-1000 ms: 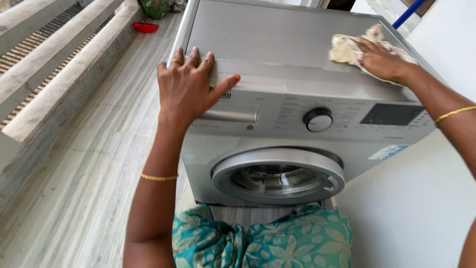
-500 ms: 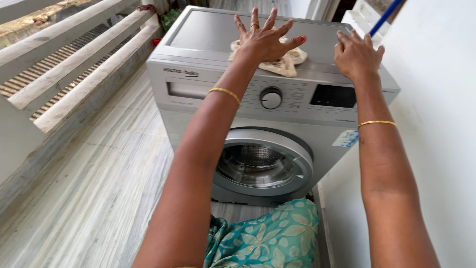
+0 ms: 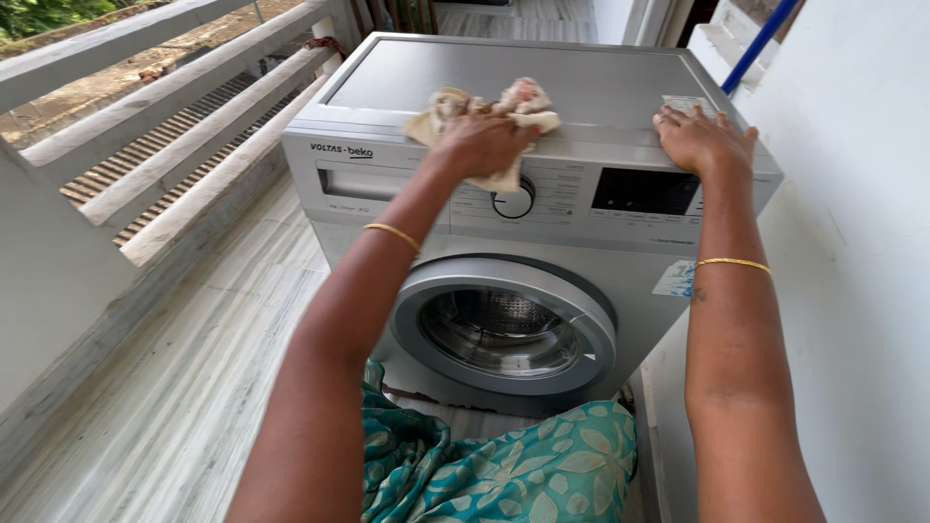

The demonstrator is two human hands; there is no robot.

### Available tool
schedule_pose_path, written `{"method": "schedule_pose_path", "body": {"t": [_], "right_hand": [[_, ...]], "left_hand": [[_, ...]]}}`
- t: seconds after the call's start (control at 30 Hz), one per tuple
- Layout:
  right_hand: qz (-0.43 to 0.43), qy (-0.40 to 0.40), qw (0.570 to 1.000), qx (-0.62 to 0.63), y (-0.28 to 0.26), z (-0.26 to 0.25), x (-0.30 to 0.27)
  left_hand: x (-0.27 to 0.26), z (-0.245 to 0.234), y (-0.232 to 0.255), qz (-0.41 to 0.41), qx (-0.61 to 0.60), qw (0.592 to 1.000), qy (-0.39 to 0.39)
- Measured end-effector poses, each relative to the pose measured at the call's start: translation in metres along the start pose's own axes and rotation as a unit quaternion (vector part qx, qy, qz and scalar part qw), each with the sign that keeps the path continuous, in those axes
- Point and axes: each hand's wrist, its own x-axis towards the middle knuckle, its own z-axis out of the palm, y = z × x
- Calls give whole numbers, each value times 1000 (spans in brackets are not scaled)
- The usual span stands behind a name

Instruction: The person sits on the floor and wipes the exterior of a front-loading washing machine with a cloth. They clean the door seal, the front panel, and the top surface of the machine.

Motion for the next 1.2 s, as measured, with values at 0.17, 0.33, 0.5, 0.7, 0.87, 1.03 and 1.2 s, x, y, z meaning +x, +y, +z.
{"method": "schedule_pose_path", "body": {"t": [0.17,0.33,0.5,0.7,0.87,1.03,1.2], "right_hand": [[14,5,1000,5,-3,-1,-7],[37,19,999,6,-5,4,-1],[41,30,999,8,-9,1,-1],[28,43,998,41,-4,0,-4],[17,27,999,30,1,-2,-1],[8,51,999,10,0,1,-1],[15,64,998,8,-5,5,-5]], "left_hand": [[-54,-29,-146,-122,39,992,-17],[-22,-32,-188,-163,24,986,-21],[54,-19,-88,-72,-5,997,2],[82,-1,92,58,-53,997,2],[31,4,100,143,-39,985,86],[-35,-5,-20,104,-10,988,117],[-67,-34,-187,-157,0,986,-55]]}}
